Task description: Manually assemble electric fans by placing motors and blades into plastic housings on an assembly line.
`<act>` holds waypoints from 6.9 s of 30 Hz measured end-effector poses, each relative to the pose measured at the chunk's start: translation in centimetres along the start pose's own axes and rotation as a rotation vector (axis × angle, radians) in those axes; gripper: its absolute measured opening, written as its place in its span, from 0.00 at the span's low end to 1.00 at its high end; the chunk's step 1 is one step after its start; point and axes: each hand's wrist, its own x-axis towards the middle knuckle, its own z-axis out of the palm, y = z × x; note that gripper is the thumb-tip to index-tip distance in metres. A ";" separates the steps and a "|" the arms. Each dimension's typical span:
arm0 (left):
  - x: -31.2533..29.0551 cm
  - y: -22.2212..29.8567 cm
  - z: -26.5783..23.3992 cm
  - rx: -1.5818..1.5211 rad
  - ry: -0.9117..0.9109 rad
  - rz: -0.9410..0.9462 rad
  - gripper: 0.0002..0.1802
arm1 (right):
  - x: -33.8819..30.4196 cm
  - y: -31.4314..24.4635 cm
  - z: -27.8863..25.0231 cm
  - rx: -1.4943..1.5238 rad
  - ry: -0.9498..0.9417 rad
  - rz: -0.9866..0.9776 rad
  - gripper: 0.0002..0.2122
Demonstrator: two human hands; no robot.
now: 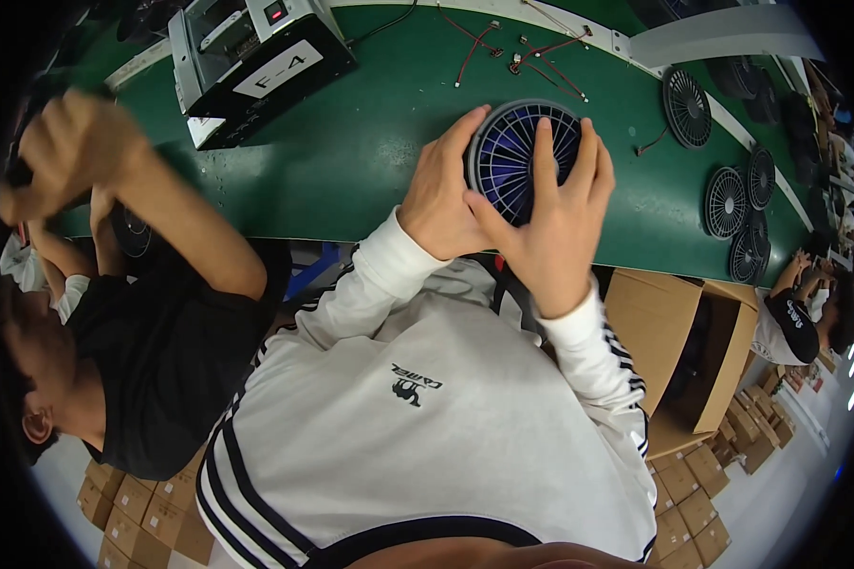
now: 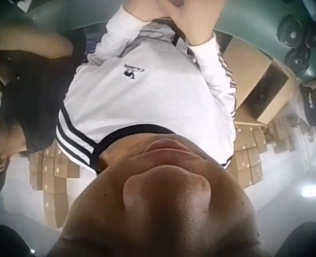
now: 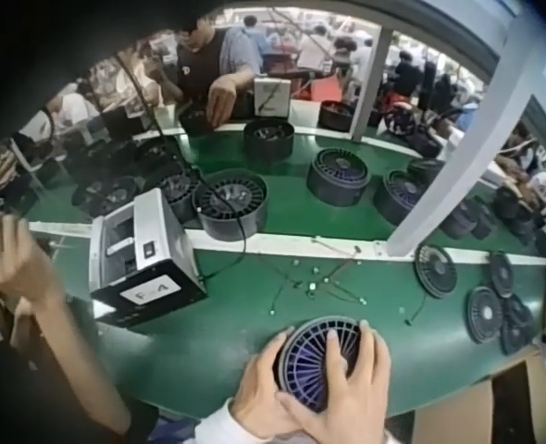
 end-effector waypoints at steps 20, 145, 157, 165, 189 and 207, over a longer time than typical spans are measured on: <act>10.9 0.2 -1.0 0.035 0.057 0.037 0.58 | -2.7 26.7 -6.2 -0.274 0.600 0.514 0.33; 8.9 2.1 -3.4 0.035 0.092 0.185 0.53 | 0.5 16.3 -5.4 0.050 0.515 0.213 0.26; 37.6 -5.8 12.2 0.337 -0.011 0.171 0.53 | -9.3 31.8 -5.3 -0.380 0.500 0.609 0.23; 27.7 -6.8 5.9 0.671 -0.085 0.318 0.36 | -10.2 29.4 -5.4 0.103 0.410 0.391 0.13; 2.7 1.4 -1.4 -0.874 -0.092 -0.653 0.26 | -9.6 15.2 -6.6 0.047 -0.205 0.095 0.33; 4.0 0.9 -5.7 -0.164 -0.319 -0.050 0.35 | -8.4 15.3 -6.2 0.262 -0.318 0.026 0.40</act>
